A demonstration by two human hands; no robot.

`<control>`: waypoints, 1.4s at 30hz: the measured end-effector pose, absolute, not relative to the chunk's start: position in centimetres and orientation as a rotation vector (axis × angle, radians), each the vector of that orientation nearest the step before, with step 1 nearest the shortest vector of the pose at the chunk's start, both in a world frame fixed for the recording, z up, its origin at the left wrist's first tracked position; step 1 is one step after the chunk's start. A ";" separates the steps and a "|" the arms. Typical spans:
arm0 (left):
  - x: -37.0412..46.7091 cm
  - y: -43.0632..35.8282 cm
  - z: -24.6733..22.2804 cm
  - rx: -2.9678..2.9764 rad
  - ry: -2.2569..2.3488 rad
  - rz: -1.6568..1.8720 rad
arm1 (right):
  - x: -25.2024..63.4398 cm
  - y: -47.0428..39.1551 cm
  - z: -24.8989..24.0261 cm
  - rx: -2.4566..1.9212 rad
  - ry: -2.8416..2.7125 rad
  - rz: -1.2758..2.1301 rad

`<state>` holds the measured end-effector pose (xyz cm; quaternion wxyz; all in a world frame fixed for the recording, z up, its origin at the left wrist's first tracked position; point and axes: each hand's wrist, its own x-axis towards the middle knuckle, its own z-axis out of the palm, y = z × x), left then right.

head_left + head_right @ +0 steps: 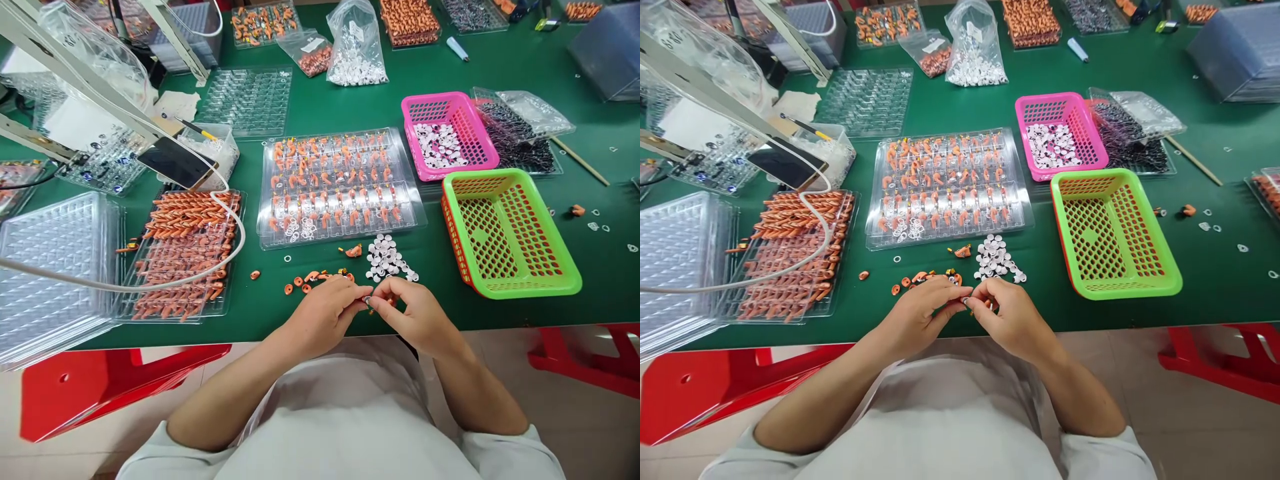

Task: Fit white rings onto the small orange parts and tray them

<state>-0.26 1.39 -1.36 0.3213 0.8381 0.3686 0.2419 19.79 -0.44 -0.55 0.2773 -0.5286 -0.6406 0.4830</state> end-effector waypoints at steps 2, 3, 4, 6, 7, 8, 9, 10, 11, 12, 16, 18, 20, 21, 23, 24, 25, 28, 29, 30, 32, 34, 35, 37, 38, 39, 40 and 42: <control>-0.2 1.4 -1.3 2.212 0.952 0.649 | 19.8 -0.4 -0.6 -1.417 -1.728 1.299; -0.2 1.4 -1.3 2.218 0.945 0.654 | 19.8 -0.4 -0.7 -1.416 -1.729 1.303; -0.1 1.4 -1.4 2.222 0.940 0.658 | 19.8 -0.4 -0.7 -1.414 -1.727 1.310; -0.1 1.4 -1.4 2.217 0.942 0.658 | 19.8 -0.4 -0.8 -1.415 -1.722 1.313; 0.0 1.3 -1.4 2.208 0.952 0.658 | 19.7 -0.4 -0.9 -1.420 -1.713 1.308; 0.0 1.3 -1.4 2.191 0.969 0.660 | 19.6 -0.4 -0.9 -1.428 -1.699 1.302; 0.1 1.2 -1.4 2.168 0.992 0.659 | 19.5 -0.4 -1.0 -1.435 -1.680 1.296; 0.1 1.2 -1.4 2.138 1.020 0.658 | 19.4 -0.4 -1.0 -1.437 -1.658 1.292; 0.2 1.1 -1.4 2.104 1.050 0.659 | 19.3 -0.4 -1.0 -1.431 -1.636 1.293; 0.3 1.0 -1.4 2.064 1.078 0.661 | 19.2 -0.5 -1.0 -1.422 -1.614 1.303; 0.5 0.6 -1.4 1.920 1.156 0.684 | 18.8 -0.8 -1.2 -1.383 -1.542 1.342; 0.6 0.4 -1.5 1.882 1.183 0.694 | 18.7 -0.9 -1.4 -1.385 -1.509 1.338; 0.7 0.3 -1.5 1.844 1.227 0.700 | 18.6 -1.1 -1.6 -1.400 -1.470 1.320; 0.7 0.3 -1.6 1.815 1.261 0.706 | 18.6 -1.2 -1.7 -1.410 -1.448 1.309; 0.6 0.2 -1.6 1.720 1.329 0.730 | 18.6 -1.3 -1.9 -1.427 -1.412 1.294; 0.5 0.2 -1.6 1.659 1.353 0.748 | 18.6 -1.3 -2.0 -1.435 -1.401 1.286; 0.5 0.2 -1.7 1.600 1.365 0.763 | 18.6 -1.4 -2.0 -1.441 -1.399 1.281; 0.4 0.2 -1.6 1.495 1.350 0.800 | 18.6 -1.4 -2.0 -1.441 -1.435 1.270; 0.5 0.2 -1.6 1.485 1.338 0.808 | 18.6 -1.4 -1.9 -1.433 -1.453 1.266; 0.6 0.2 -1.6 1.479 1.328 0.812 | 18.5 -1.3 -1.9 -1.424 -1.470 1.262; 0.8 0.2 -1.6 1.464 1.323 0.813 | 18.5 -1.3 -1.8 -1.408 -1.493 1.251; 1.0 0.2 -1.5 1.434 1.331 0.813 | 18.5 -1.3 -1.8 -1.390 -1.495 1.240; 1.1 0.3 -1.5 1.414 1.335 0.821 | 18.5 -1.4 -1.9 -1.379 -1.494 1.235; 1.2 0.3 -1.5 1.362 1.329 0.848 | 18.5 -1.5 -2.2 -1.344 -1.500 1.213; 1.3 0.4 -1.5 1.333 1.321 0.861 | 18.5 -1.6 -2.4 -1.326 -1.508 1.195; 1.3 0.4 -1.5 1.304 1.313 0.873 | 18.5 -1.7 -2.5 -1.312 -1.519 1.174; 1.3 0.4 -1.5 1.278 1.308 0.883 | 18.5 -1.7 -2.7 -1.302 -1.527 1.151; 1.4 0.4 -1.5 1.240 1.308 0.903 | 18.3 -1.8 -3.0 -1.291 -1.523 1.104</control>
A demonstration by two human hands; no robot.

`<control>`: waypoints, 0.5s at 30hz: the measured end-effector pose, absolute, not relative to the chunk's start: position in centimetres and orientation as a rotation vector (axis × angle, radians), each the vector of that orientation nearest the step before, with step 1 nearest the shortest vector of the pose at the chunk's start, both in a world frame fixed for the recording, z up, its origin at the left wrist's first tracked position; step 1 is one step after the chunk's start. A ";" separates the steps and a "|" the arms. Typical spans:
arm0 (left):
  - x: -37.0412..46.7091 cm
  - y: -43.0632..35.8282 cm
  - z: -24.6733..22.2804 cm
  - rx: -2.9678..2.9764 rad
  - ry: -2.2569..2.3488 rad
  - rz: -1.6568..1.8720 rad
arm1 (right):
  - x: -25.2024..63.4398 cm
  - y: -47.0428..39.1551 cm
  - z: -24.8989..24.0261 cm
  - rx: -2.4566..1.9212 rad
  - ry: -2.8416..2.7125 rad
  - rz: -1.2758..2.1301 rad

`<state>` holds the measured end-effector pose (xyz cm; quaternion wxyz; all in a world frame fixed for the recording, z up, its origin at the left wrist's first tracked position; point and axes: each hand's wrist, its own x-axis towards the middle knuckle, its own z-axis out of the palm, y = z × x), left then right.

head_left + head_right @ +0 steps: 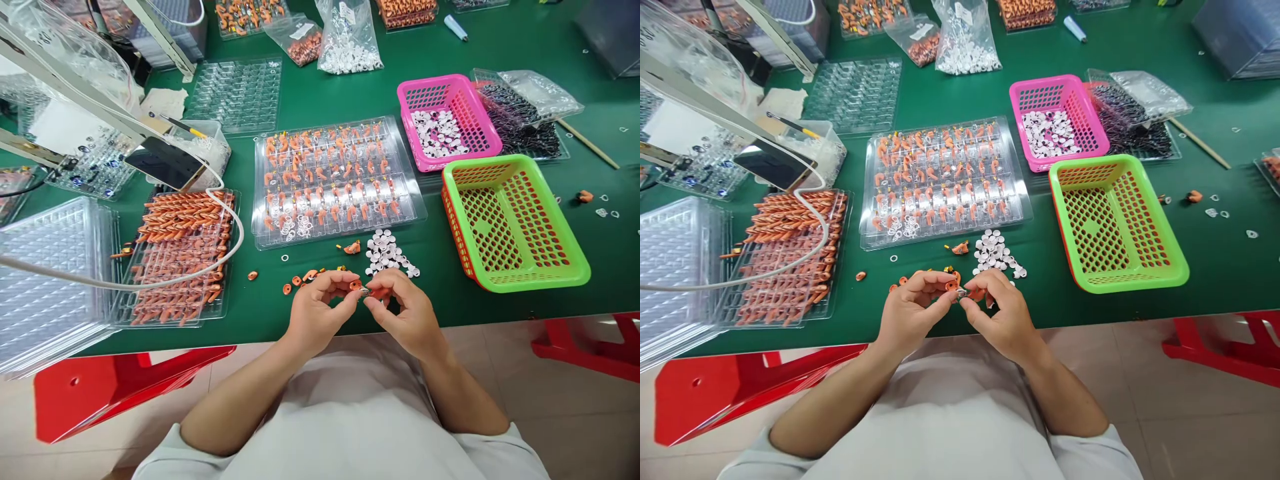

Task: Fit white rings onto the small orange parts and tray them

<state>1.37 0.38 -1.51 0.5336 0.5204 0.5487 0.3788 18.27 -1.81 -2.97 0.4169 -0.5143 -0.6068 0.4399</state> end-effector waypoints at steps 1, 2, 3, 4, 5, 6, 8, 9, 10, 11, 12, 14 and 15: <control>1.4 0.4 -1.5 1.229 1.310 0.914 | 18.1 -1.9 -3.1 -1.287 -1.509 1.086; 1.4 0.3 -1.5 1.219 1.311 0.926 | 18.0 -1.9 -3.2 -1.281 -1.487 1.076; 1.5 0.3 -1.5 1.208 1.311 0.934 | 17.8 -1.9 -3.3 -1.271 -1.461 1.074; 1.5 0.2 -1.5 1.196 1.311 0.940 | 17.6 -2.0 -3.4 -1.258 -1.432 1.077; 1.6 0.2 -1.5 1.181 1.311 0.945 | 17.4 -2.1 -3.5 -1.247 -1.404 1.082; 1.7 0.1 -1.4 1.163 1.311 0.948 | 17.2 -2.1 -3.6 -1.239 -1.376 1.085; 1.9 0.0 -1.3 1.126 1.315 0.953 | 16.8 -2.3 -3.8 -1.230 -1.318 1.062; 2.0 -0.1 -1.3 1.109 1.318 0.954 | 16.6 -2.3 -3.9 -1.230 -1.290 1.036; 2.1 -0.1 -1.2 1.091 1.323 0.955 | 16.4 -2.4 -4.0 -1.233 -1.265 1.007; 2.2 -0.1 -1.2 1.073 1.328 0.953 | 16.2 -2.4 -4.0 -1.240 -1.247 0.976; 2.3 -0.2 -1.1 1.054 1.333 0.951 | 16.0 -2.5 -4.1 -1.247 -1.238 0.948; 2.3 -0.1 -1.0 1.017 1.326 0.949 | 15.9 -2.5 -4.1 -1.254 -1.243 0.913; 2.3 -0.1 -1.0 0.998 1.308 0.946 | 16.0 -2.5 -4.0 -1.251 -1.255 0.908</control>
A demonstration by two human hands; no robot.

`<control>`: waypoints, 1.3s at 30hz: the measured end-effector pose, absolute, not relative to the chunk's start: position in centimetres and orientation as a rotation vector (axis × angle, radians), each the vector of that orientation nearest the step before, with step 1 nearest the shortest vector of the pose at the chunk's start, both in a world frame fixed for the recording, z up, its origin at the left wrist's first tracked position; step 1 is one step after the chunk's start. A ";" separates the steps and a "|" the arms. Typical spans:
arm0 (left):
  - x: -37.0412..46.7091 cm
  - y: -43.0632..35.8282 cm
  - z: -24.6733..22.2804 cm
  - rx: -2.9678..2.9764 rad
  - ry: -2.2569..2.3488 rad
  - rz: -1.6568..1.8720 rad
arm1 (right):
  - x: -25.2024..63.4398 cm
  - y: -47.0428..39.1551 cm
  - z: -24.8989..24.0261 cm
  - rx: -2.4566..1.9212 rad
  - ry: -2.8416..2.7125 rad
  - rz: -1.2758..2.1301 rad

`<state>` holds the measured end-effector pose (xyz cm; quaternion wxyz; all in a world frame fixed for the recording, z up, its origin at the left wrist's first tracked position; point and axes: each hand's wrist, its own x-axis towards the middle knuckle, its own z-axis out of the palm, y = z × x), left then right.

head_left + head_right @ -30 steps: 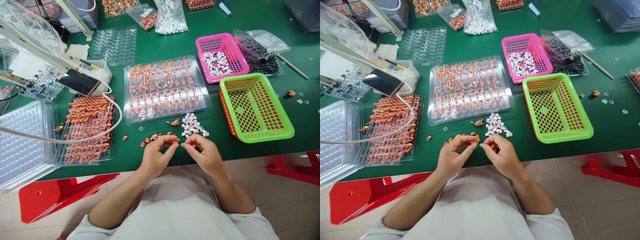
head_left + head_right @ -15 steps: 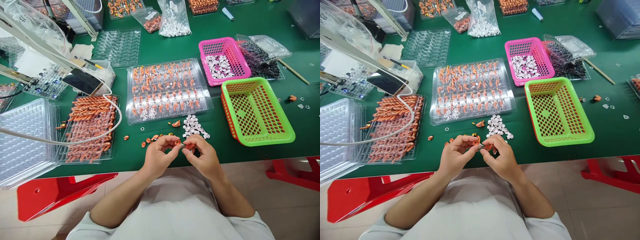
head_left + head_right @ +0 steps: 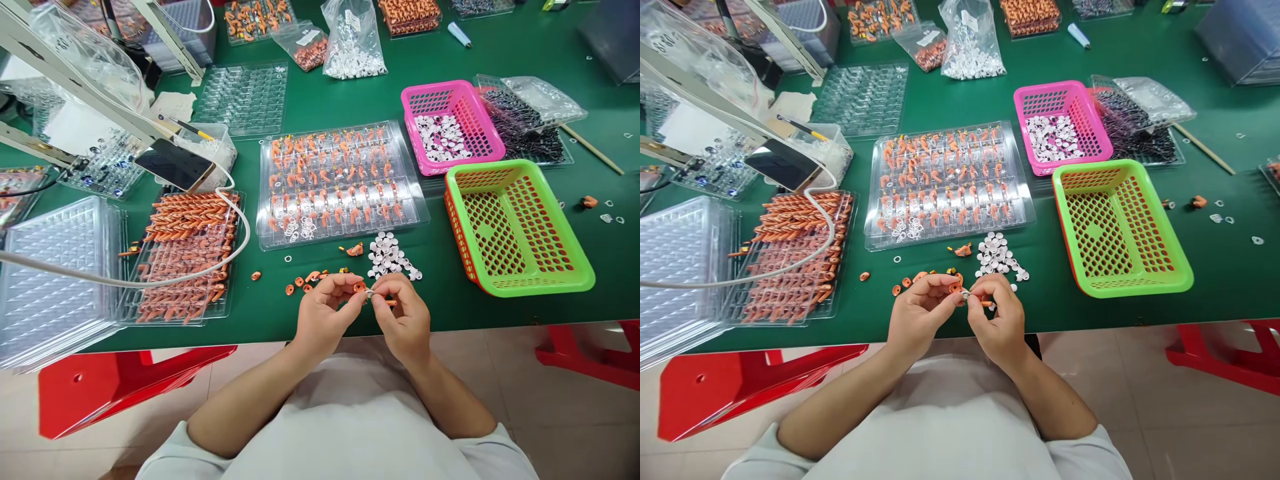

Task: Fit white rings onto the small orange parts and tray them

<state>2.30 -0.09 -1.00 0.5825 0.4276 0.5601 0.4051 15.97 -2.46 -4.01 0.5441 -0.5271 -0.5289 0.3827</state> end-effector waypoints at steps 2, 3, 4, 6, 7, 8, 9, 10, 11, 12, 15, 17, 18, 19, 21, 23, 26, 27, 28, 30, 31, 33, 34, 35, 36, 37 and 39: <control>2.1 0.0 -1.0 0.963 1.251 0.932 | 16.3 -2.4 -3.8 -1.243 -1.285 0.923; 2.0 0.1 -1.1 0.948 1.220 0.919 | 16.6 -2.3 -3.7 -1.244 -1.303 0.943; 1.9 0.1 -1.2 0.936 1.194 0.904 | 16.9 -2.2 -3.5 -1.247 -1.318 0.972; 1.6 0.2 -1.4 0.929 1.160 0.877 | 17.7 -1.9 -3.1 -1.249 -1.331 1.043; 1.5 0.2 -1.5 0.933 1.153 0.868 | 18.0 -1.7 -2.9 -1.244 -1.330 1.081; 1.4 0.2 -1.6 0.939 1.146 0.862 | 18.3 -1.5 -2.7 -1.237 -1.325 1.116; 1.4 0.2 -1.8 0.947 1.140 0.854 | 18.6 -1.3 -2.5 -1.233 -1.324 1.146; 1.3 0.2 -1.9 0.957 1.135 0.846 | 18.7 -1.2 -2.3 -1.233 -1.329 1.168; 1.3 0.2 -2.0 0.972 1.132 0.839 | 18.9 -1.0 -2.2 -1.239 -1.345 1.182; 1.2 0.2 -2.0 0.992 1.133 0.832 | 18.9 -0.9 -2.0 -1.249 -1.371 1.188; 1.1 0.1 -2.1 1.095 1.151 0.814 | 18.8 -0.6 -1.6 -1.286 -1.472 1.164; 1.0 0.1 -2.0 1.201 1.171 0.807 | 18.7 -0.4 -1.4 -1.303 -1.529 1.147; 1.0 0.1 -2.0 1.264 1.181 0.805 | 18.7 -0.3 -1.3 -1.311 -1.550 1.140; 0.9 0.1 -2.0 1.332 1.189 0.804 | 18.7 -0.3 -1.3 -1.317 -1.569 1.131; 0.8 0.2 -1.9 1.467 1.199 0.806 | 18.7 -0.2 -1.2 -1.324 -1.595 1.113; 0.7 0.2 -2.0 1.580 1.195 0.813 | 18.7 -0.2 -1.1 -1.328 -1.614 1.103; 0.6 0.3 -2.1 1.702 1.184 0.828 | 18.7 -0.1 -1.0 -1.333 -1.625 1.110; 0.6 0.3 -2.2 1.733 1.179 0.833 | 18.7 -0.1 -1.0 -1.334 -1.625 1.114; 0.6 0.3 -2.2 1.757 1.177 0.837 | 18.7 -0.1 -1.0 -1.332 -1.625 1.120; 0.6 0.3 -2.2 1.789 1.174 0.843 | 18.6 0.0 -1.0 -1.329 -1.628 1.131; 0.6 0.3 -2.2 1.799 1.175 0.845 | 18.6 0.0 -1.1 -1.328 -1.630 1.135; 0.7 0.3 -2.2 1.812 1.184 0.845 | 18.6 -0.1 -1.2 -1.329 -1.633 1.143; 0.7 0.3 -2.1 1.818 1.190 0.843 | 18.6 -0.1 -1.2 -1.331 -1.634 1.147; 0.7 0.4 -2.1 1.827 1.192 0.839 | 18.6 -0.1 -1.2 -1.333 -1.635 1.152; 0.7 0.4 -2.1 1.838 1.193 0.837 | 18.7 -0.1 -1.3 -1.336 -1.635 1.156; 0.6 0.4 -2.2 1.853 1.188 0.837 | 18.7 -0.1 -1.3 -1.339 -1.638 1.160; 0.6 0.4 -2.3 1.894 1.167 0.852 | 18.7 -0.1 -1.3 -1.342 -1.645 1.166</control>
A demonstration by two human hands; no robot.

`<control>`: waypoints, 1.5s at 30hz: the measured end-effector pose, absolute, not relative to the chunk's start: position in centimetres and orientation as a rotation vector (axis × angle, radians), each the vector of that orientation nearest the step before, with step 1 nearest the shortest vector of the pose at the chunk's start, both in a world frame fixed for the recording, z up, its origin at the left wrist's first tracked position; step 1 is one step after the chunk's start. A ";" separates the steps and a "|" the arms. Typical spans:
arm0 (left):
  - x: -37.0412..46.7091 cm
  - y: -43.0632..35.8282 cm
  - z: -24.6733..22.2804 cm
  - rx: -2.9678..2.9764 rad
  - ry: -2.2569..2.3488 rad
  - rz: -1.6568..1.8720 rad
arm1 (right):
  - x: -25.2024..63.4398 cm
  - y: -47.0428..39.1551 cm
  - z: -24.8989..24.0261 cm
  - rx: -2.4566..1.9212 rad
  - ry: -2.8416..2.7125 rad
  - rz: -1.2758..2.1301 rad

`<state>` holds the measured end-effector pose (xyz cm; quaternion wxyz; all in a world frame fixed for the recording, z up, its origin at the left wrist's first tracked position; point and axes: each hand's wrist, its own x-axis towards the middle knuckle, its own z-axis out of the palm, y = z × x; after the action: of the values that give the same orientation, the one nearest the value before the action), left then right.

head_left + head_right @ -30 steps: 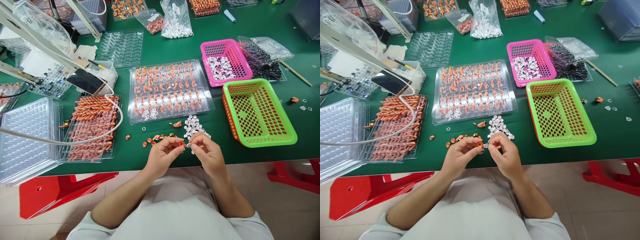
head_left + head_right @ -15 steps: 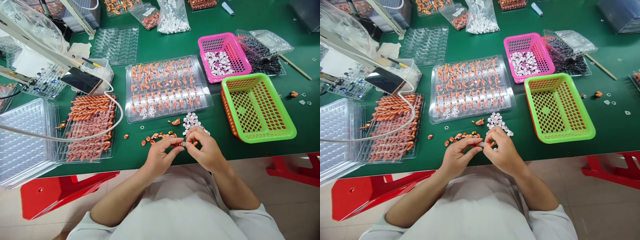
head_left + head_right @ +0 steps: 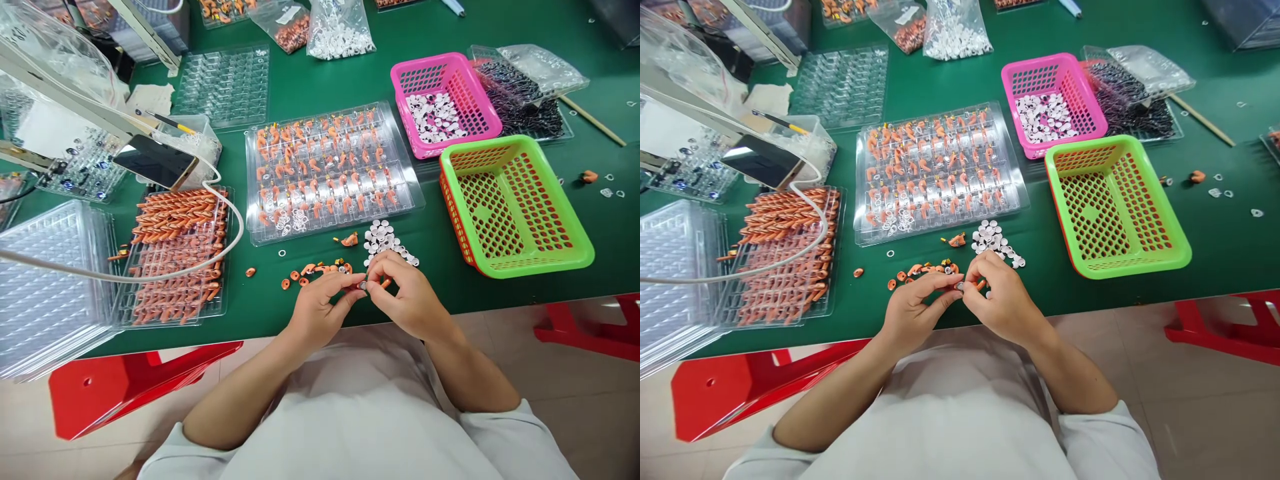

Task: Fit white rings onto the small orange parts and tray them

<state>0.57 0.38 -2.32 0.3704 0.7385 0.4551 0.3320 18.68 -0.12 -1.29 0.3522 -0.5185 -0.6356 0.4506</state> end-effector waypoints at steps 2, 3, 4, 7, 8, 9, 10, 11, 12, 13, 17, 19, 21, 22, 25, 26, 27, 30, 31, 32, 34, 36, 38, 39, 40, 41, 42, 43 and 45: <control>0.5 0.4 -2.5 1.942 1.142 0.889 | 18.7 -0.1 -1.3 -1.340 -1.646 1.178; 0.5 0.4 -2.6 1.965 1.131 0.912 | 18.7 -0.1 -1.3 -1.339 -1.643 1.189; 0.5 0.4 -2.6 1.985 1.122 0.934 | 18.7 0.0 -1.4 -1.337 -1.638 1.202; 0.6 0.3 -2.7 2.012 1.115 0.967 | 18.6 0.0 -1.5 -1.332 -1.624 1.229; 0.6 0.3 -2.7 2.014 1.119 0.965 | 18.6 0.0 -1.6 -1.331 -1.621 1.234; 0.6 0.3 -2.7 2.014 1.123 0.958 | 18.6 0.0 -1.6 -1.330 -1.617 1.236; 0.5 0.3 -2.7 2.018 1.126 0.948 | 18.6 0.0 -1.7 -1.328 -1.613 1.237; 0.5 0.3 -2.7 2.022 1.129 0.936 | 18.6 0.0 -1.7 -1.324 -1.610 1.237; 0.5 0.3 -2.8 2.024 1.133 0.920 | 18.6 0.0 -1.8 -1.321 -1.608 1.235; 0.4 0.4 -2.7 2.020 1.138 0.898 | 18.6 -0.1 -1.8 -1.317 -1.610 1.231; 0.2 0.4 -2.5 1.958 1.159 0.788 | 18.6 -0.1 -1.9 -1.306 -1.646 1.205; 0.2 0.4 -2.3 1.913 1.174 0.751 | 18.5 -0.1 -1.9 -1.300 -1.674 1.176; 0.1 0.5 -2.2 1.867 1.193 0.729 | 18.5 -0.2 -1.9 -1.274 -1.702 1.141; 0.0 0.5 -2.1 1.846 1.203 0.718 | 18.4 -0.2 -1.9 -1.256 -1.716 1.123; -0.1 0.4 -2.2 1.786 1.234 0.700 | 18.4 -0.3 -1.8 -1.219 -1.763 1.079; -0.2 0.4 -2.2 1.764 1.242 0.699 | 18.4 -0.3 -1.9 -1.214 -1.781 1.065; -0.2 0.3 -2.3 1.741 1.248 0.701 | 18.4 -0.4 -1.9 -1.211 -1.796 1.050; -0.4 0.2 -2.5 1.667 1.249 0.728 | 18.3 -0.4 -2.0 -1.206 -1.821 1.018; -0.4 0.2 -2.5 1.645 1.247 0.739 | 18.3 -0.4 -2.0 -1.204 -1.822 1.015; -0.5 0.1 -2.6 1.625 1.245 0.751 | 18.3 -0.4 -2.1 -1.202 -1.820 1.016; -0.5 0.1 -2.5 1.595 1.237 0.765 | 18.3 -0.5 -2.1 -1.198 -1.814 1.031; -0.6 0.0 -2.4 1.574 1.220 0.775 | 18.2 -0.5 -2.1 -1.202 -1.805 1.052; -0.7 -0.1 -2.2 1.565 1.196 0.786 | 18.2 -0.6 -2.0 -1.211 -1.790 1.077; -0.7 -0.2 -2.2 1.562 1.186 0.794 | 18.2 -0.6 -2.0 -1.214 -1.783 1.090; -0.7 -0.2 -2.1 1.560 1.178 0.803 | 18.2 -0.6 -2.0 -1.215 -1.777 1.102; -0.7 -0.3 -2.1 1.557 1.175 0.810 | 18.1 -0.6 -2.0 -1.214 -1.775 1.112; -0.7 -0.4 -2.1 1.554 1.178 0.816 | 18.1 -0.6 -2.0 -1.214 -1.775 1.121; -0.7 -0.4 -2.1 1.549 1.186 0.821 | 18.1 -0.5 -1.9 -1.215 -1.777 1.127; -0.6 -0.5 -2.0 1.538 1.209 0.828 | 17.9 -0.5 -1.9 -1.228 -1.783 1.122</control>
<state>-0.63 -0.49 -2.03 0.4869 0.6324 0.4971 0.3404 17.89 -0.47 -1.91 0.3443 -0.4730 -0.6863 0.4321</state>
